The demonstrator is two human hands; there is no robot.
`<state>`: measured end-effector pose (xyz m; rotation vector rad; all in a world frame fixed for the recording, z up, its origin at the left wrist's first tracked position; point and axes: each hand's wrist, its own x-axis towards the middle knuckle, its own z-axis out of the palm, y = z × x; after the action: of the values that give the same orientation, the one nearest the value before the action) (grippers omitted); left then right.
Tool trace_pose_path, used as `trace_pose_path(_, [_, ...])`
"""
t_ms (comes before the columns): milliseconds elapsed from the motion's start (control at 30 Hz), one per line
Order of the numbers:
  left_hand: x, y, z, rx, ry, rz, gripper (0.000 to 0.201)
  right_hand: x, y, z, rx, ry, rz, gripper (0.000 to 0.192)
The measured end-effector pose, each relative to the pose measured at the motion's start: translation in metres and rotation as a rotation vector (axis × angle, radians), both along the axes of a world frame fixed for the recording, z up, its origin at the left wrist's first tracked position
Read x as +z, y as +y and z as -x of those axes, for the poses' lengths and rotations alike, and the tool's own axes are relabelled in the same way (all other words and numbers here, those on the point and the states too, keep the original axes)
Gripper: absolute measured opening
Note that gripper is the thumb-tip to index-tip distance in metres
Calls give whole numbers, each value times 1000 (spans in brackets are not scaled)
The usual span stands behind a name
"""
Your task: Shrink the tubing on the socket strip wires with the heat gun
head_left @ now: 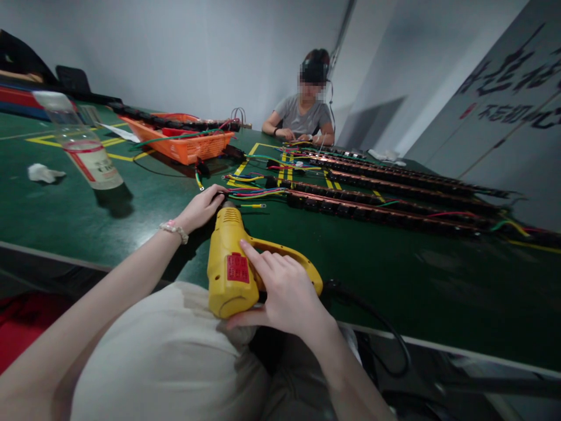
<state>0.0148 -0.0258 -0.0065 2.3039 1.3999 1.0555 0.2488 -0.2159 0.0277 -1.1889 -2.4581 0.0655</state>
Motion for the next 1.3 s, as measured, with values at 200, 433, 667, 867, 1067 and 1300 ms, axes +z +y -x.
trace_pose_path(200, [-3, 3, 3, 55, 12, 39, 39, 1, 4, -13, 22, -12, 10, 113])
trace_pose_path(433, [0, 1, 3, 38, 38, 39, 41, 1, 6, -41, -34, 7, -37, 111])
trace_pose_path(667, [8, -7, -1, 143, 120, 29, 36, 3, 4, -58, -137, -18, -53, 111])
trace_pose_path(867, [16, -16, -10, 221, 236, -8, 32, 2, 4, -62, -189, -23, -50, 108])
trace_pose_path(1067, [11, -14, -13, 253, 321, 11, 35, 1, 1, -52, -188, -42, -66, 112])
trace_pose_path(1300, [5, -10, -8, 113, 319, -20, 46, 0, -2, -21, -149, -86, -60, 113])
